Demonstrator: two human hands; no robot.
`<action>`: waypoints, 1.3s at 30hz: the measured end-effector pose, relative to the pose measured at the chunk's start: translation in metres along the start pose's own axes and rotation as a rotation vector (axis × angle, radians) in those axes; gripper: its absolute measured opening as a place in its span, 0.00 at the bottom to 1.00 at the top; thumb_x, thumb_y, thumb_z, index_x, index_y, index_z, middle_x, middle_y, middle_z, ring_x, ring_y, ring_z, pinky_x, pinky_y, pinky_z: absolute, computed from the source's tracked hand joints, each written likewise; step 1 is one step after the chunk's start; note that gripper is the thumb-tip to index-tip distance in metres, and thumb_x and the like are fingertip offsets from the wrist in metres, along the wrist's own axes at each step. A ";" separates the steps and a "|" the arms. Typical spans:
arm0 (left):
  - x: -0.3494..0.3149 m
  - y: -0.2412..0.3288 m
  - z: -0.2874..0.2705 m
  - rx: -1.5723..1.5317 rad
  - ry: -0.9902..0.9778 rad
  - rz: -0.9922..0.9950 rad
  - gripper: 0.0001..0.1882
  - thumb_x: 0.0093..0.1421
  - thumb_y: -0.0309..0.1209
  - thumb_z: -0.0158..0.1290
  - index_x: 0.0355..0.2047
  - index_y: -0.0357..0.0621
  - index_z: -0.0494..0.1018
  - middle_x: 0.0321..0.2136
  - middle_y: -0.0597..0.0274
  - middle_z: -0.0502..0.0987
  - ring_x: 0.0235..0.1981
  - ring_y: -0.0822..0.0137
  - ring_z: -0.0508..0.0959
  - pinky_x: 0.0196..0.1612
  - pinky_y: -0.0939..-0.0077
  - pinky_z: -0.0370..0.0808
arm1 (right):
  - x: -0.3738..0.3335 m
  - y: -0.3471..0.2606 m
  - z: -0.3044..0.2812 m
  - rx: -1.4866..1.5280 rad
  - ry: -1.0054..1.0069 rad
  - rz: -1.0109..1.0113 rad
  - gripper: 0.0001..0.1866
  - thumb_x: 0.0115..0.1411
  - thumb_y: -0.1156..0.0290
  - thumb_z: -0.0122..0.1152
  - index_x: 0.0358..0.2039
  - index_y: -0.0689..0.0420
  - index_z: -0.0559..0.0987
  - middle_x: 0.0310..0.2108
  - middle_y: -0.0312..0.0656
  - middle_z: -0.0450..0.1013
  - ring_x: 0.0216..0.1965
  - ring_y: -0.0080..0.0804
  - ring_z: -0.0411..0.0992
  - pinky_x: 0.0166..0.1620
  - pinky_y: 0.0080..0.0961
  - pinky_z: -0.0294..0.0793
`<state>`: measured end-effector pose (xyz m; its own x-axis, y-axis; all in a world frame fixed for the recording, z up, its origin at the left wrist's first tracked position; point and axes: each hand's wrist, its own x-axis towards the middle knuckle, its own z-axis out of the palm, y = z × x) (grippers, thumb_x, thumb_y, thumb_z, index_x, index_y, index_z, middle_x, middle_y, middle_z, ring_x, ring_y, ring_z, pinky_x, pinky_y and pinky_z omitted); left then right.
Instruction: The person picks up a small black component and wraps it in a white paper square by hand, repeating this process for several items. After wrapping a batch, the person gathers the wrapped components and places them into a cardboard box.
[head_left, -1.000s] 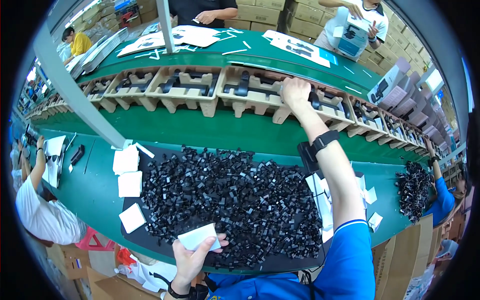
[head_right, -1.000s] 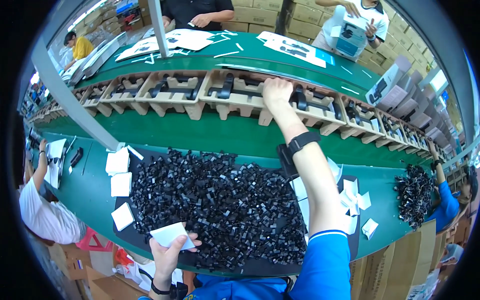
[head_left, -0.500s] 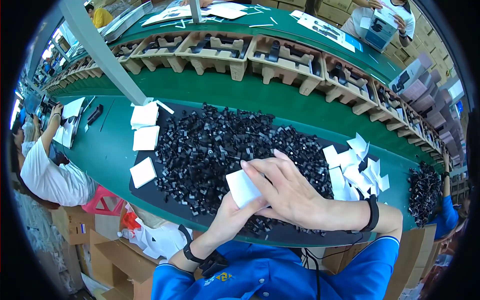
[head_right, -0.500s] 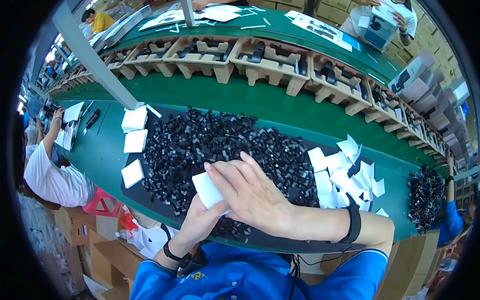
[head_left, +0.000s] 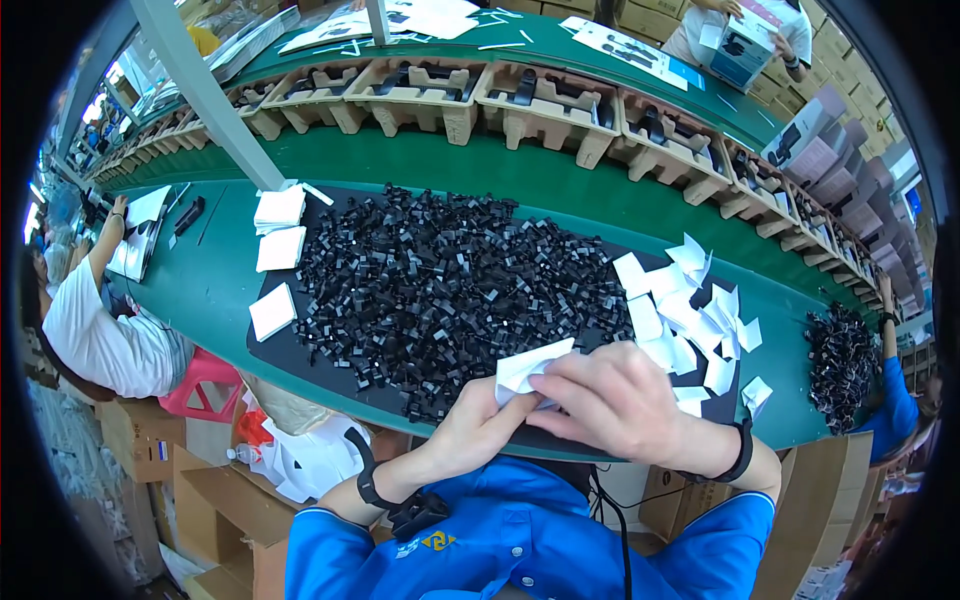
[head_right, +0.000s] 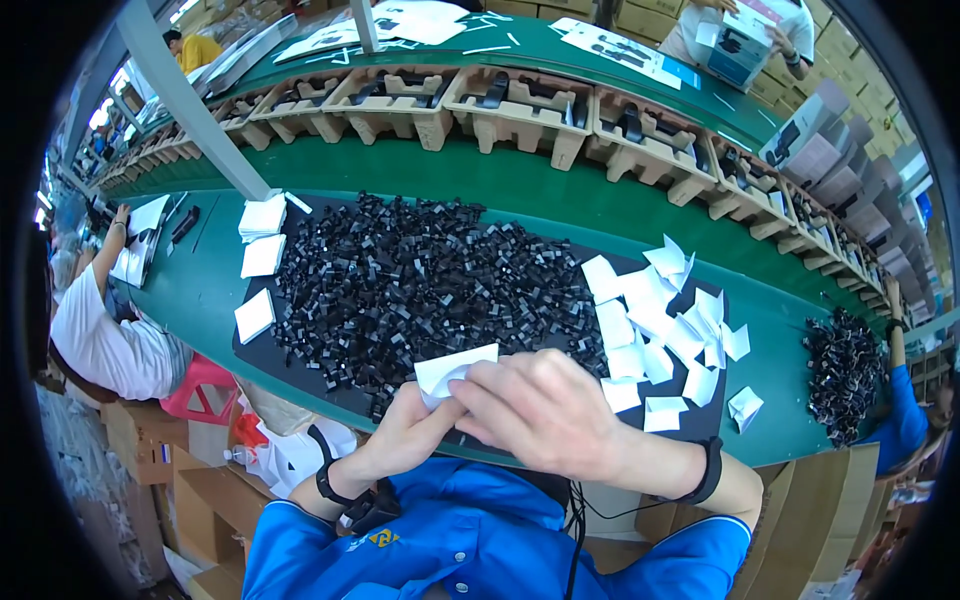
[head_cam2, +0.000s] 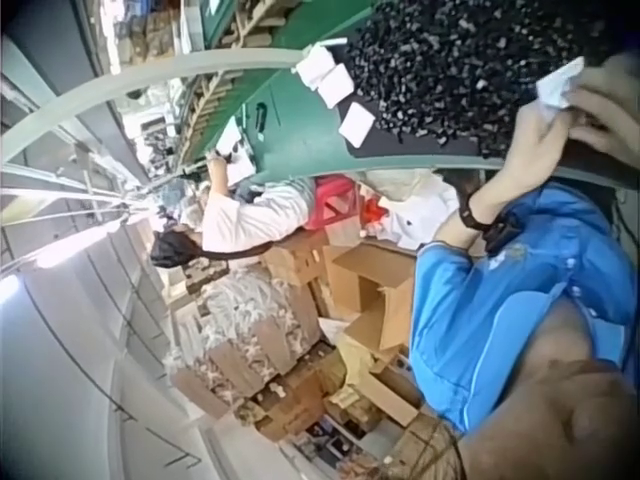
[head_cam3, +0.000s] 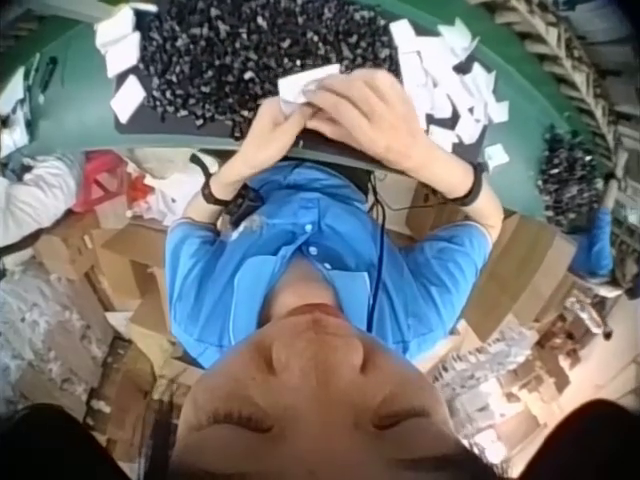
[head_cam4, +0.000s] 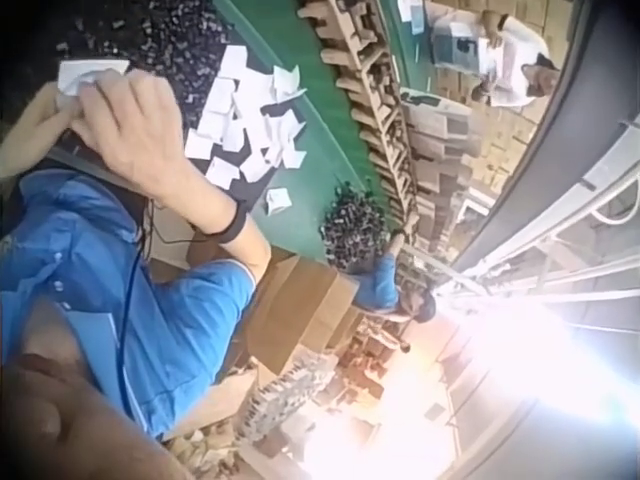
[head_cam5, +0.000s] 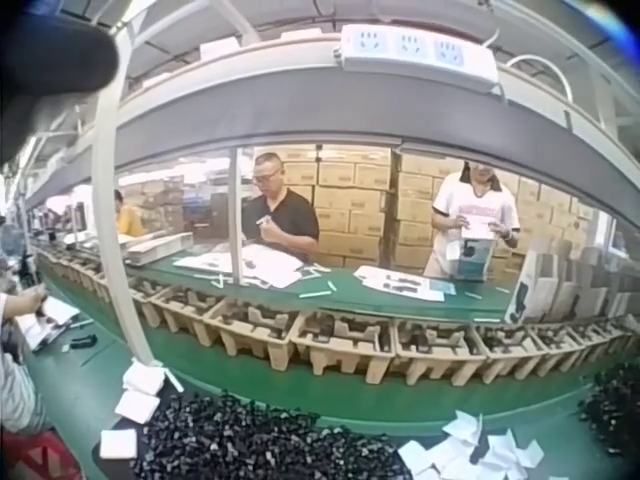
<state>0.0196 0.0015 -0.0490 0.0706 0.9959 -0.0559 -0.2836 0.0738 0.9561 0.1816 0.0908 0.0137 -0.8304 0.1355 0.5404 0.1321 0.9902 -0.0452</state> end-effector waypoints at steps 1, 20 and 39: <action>-0.002 0.001 0.001 0.096 -0.038 0.008 0.18 0.63 0.23 0.43 0.53 0.37 0.66 0.41 0.60 0.75 0.44 0.70 0.74 0.45 0.76 0.72 | 0.001 0.001 -0.006 0.102 0.013 0.046 0.15 0.47 0.70 0.66 0.37 0.58 0.80 0.38 0.36 0.74 0.33 0.33 0.72 0.40 0.26 0.76; -0.007 -0.015 -0.007 0.550 -0.166 0.124 0.22 0.47 0.25 0.61 0.45 0.40 0.75 0.36 0.55 0.78 0.35 0.63 0.80 0.39 0.72 0.76 | 0.008 0.005 -0.005 0.720 -0.875 0.201 0.09 0.54 0.70 0.60 0.34 0.60 0.75 0.22 0.46 0.71 0.23 0.41 0.73 0.24 0.32 0.73; -0.016 -0.003 -0.058 0.498 0.338 0.085 0.22 0.46 0.20 0.63 0.44 0.40 0.76 0.33 0.59 0.79 0.32 0.69 0.79 0.36 0.80 0.74 | -0.005 0.073 0.106 0.147 -0.350 0.285 0.12 0.49 0.74 0.63 0.36 0.61 0.79 0.32 0.41 0.74 0.33 0.31 0.74 0.27 0.22 0.75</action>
<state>-0.0359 -0.0115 -0.0671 -0.2637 0.9645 0.0161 0.2127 0.0419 0.9762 0.1384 0.1657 -0.0815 -0.9081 0.3808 0.1746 0.3241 0.9027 -0.2831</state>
